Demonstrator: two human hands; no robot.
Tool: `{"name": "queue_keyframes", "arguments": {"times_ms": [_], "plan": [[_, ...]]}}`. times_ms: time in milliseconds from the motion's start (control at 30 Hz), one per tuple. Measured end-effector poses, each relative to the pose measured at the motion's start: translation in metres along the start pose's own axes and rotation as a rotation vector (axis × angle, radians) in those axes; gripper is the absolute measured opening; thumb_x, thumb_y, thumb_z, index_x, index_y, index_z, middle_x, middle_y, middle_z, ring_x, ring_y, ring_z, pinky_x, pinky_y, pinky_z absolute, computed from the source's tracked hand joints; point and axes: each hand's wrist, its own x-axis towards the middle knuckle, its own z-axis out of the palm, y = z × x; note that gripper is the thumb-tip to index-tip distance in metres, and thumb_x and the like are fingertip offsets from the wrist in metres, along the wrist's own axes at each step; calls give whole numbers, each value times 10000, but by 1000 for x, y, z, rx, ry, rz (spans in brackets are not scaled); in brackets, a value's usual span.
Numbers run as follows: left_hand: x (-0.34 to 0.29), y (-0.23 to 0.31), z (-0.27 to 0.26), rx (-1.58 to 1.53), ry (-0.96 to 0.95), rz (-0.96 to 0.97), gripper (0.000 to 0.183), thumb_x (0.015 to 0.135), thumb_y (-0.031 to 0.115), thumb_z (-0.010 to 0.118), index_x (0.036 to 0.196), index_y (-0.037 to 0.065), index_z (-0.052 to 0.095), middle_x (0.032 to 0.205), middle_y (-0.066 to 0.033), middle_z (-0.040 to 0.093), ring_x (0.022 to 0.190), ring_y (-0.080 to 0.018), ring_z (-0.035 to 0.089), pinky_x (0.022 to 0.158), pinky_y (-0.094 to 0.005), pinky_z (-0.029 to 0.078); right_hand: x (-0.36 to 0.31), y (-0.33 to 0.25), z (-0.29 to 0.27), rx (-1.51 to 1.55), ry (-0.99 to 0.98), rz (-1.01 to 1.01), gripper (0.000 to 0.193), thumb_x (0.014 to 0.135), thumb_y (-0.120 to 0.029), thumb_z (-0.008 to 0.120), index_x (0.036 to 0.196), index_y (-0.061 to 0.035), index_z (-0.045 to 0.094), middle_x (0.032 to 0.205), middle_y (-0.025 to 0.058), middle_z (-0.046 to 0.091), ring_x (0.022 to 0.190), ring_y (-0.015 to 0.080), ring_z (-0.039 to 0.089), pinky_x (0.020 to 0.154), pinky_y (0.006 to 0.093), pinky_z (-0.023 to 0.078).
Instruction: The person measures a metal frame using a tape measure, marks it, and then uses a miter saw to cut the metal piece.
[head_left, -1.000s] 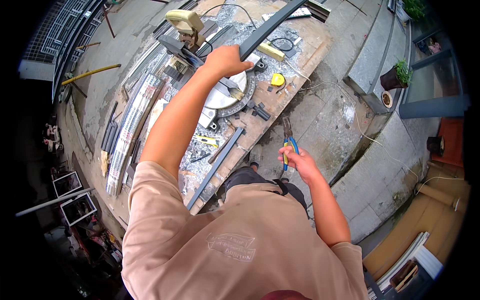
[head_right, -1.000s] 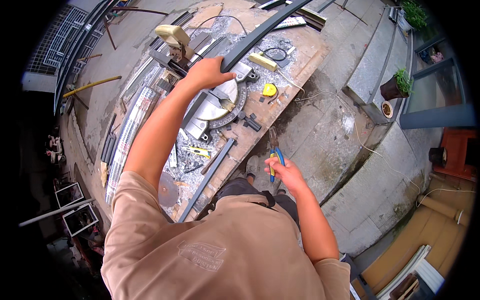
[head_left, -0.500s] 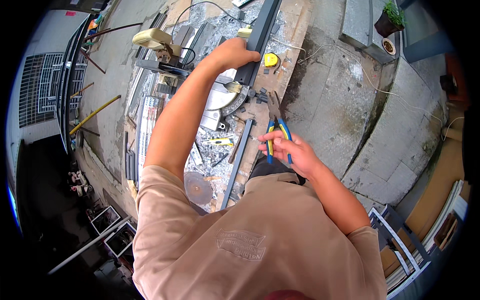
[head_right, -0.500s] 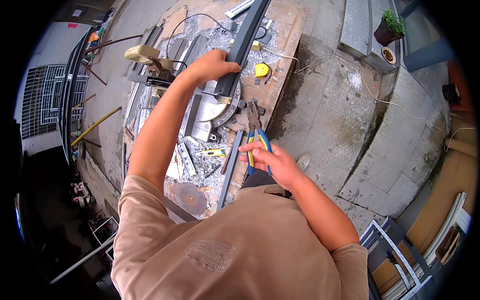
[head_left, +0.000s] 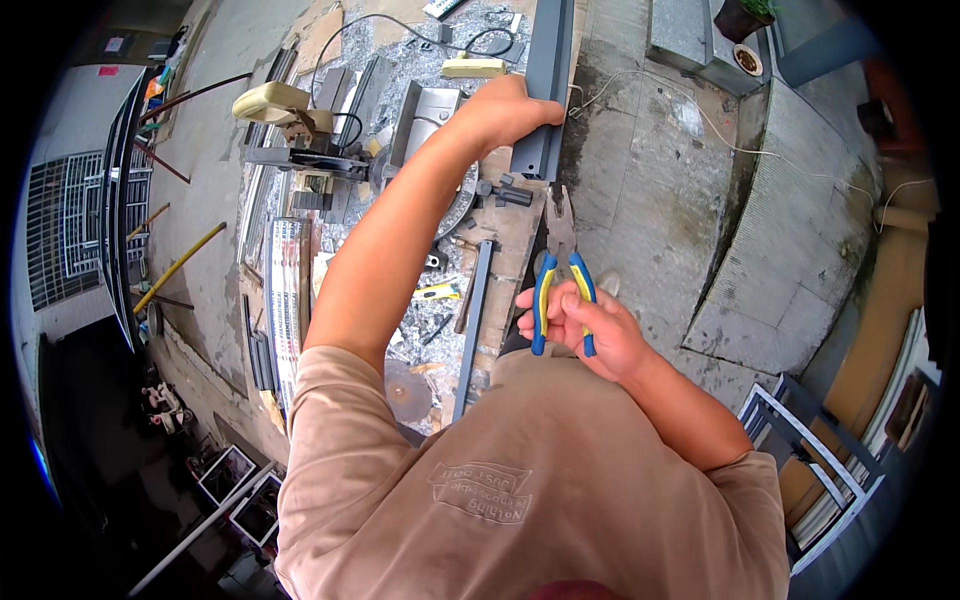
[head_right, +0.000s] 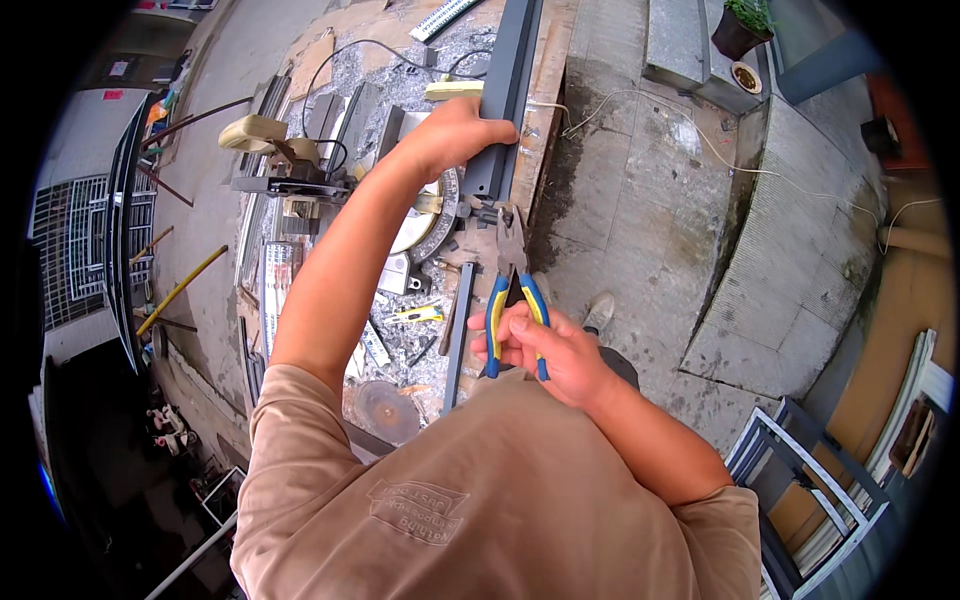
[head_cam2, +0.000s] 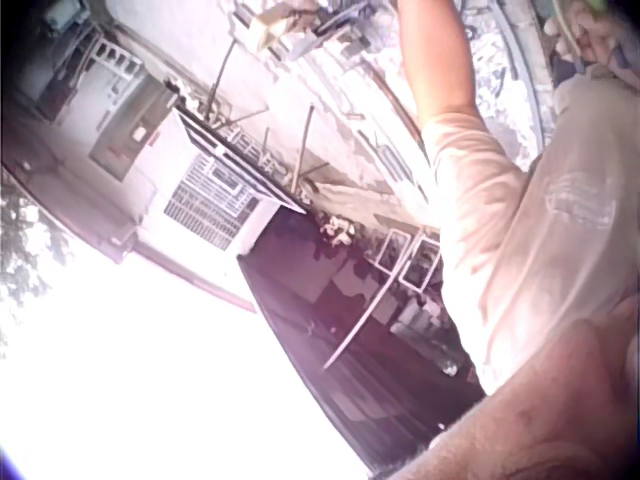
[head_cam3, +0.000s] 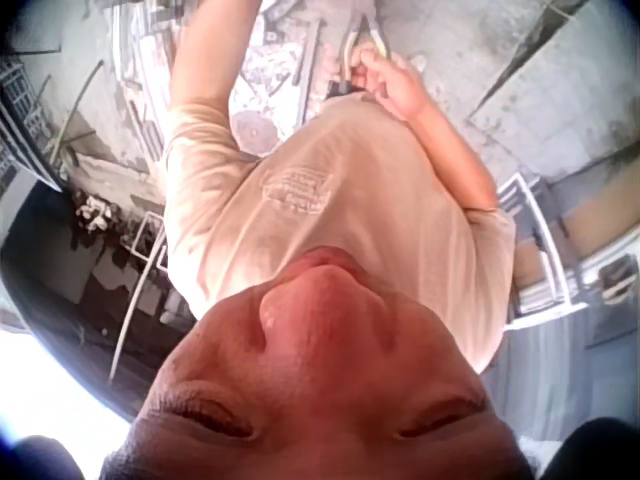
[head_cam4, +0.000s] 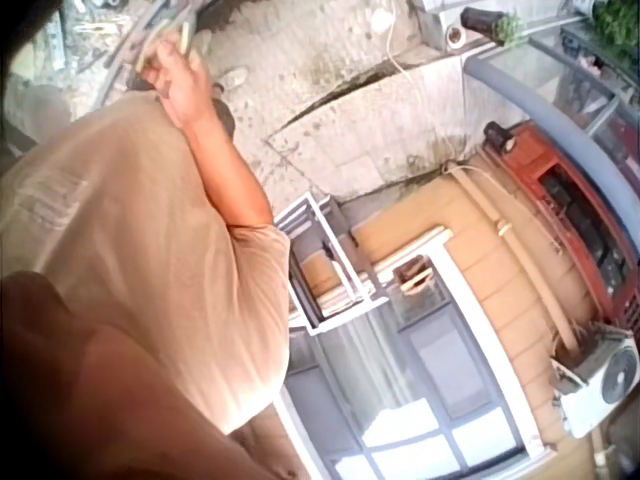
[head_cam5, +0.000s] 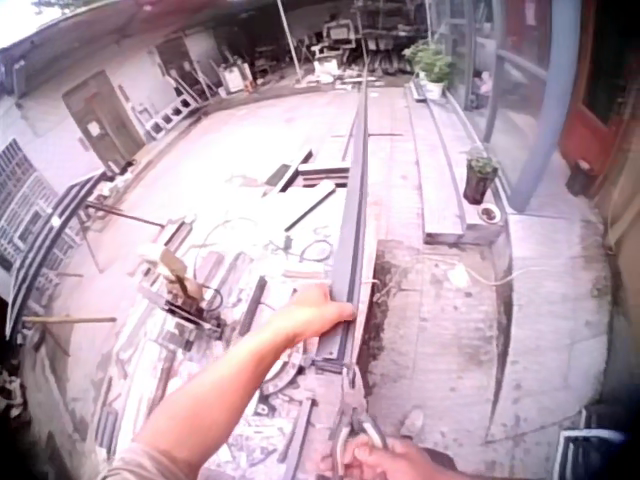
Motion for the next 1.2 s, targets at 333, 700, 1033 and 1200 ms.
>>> {"name": "queue_keyframes", "arguments": {"times_ms": [333, 700, 1033, 1200], "plan": [[-1, 10, 15, -27, 22, 8, 607, 826, 385, 762, 994, -196, 725, 957, -321, 764, 912, -366, 777, 836, -432, 588, -1, 7, 0, 16, 64, -80, 390, 1175, -372, 492, 951, -66, 580, 1293, 131, 649, 1076, 241, 657, 988, 438, 552], [8, -3, 27, -53, 57, 51, 592, 827, 385, 752, 942, -195, 726, 921, -335, 758, 892, -393, 786, 833, -453, 595, 8, 10, 10, 62, 114, -94, 390, 1160, -398, 528, 925, -90, 577, 1243, 133, 613, 1024, 222, 620, 967, 433, 549], [6, -9, 36, -125, 141, 79, 613, 833, 367, 743, 1032, -211, 691, 954, -339, 754, 924, -395, 782, 833, -452, 598, 20, 24, 16, 172, 182, -94, 517, 1134, -540, 518, 845, -111, 527, 1158, 104, 611, 920, 196, 597, 840, 379, 510], [1, -7, 40, -182, 140, 39, 607, 839, 358, 736, 1074, -198, 676, 1004, -350, 750, 952, -409, 778, 851, -455, 599, 23, 25, 21, 157, 226, -89, 548, 1125, -596, 487, 821, -140, 496, 1111, 84, 576, 828, 166, 556, 750, 343, 474]]}}
